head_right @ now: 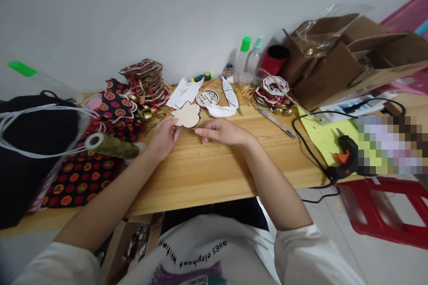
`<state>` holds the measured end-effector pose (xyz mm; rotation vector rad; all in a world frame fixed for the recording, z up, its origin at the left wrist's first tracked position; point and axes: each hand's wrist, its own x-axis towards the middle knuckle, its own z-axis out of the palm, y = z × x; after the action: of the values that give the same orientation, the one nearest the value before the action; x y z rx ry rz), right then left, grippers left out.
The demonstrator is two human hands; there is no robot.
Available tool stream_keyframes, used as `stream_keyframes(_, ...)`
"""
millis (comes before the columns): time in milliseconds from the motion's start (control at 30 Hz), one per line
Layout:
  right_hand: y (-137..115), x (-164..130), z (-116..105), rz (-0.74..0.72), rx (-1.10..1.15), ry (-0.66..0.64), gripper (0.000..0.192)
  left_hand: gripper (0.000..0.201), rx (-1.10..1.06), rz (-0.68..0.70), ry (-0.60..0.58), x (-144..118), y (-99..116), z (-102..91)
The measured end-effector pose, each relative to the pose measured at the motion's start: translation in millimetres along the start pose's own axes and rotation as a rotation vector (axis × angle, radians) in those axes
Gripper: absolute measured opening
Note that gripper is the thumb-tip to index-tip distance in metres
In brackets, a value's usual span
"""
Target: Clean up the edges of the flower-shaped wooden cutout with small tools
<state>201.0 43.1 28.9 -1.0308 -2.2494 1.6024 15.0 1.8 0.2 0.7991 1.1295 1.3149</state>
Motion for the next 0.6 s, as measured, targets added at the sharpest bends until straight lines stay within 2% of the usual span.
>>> stream_keyframes(367,1.6,1.2,0.9,-0.016,0.021,0.005,0.048,0.017,0.01,0.017,-0.034,-0.2,-0.4,-0.6)
stream_keyframes(600,0.0,1.1,0.7,-0.019,-0.023,-0.014,0.05,0.017,0.01,0.003,-0.014,-0.5,1.1,1.3)
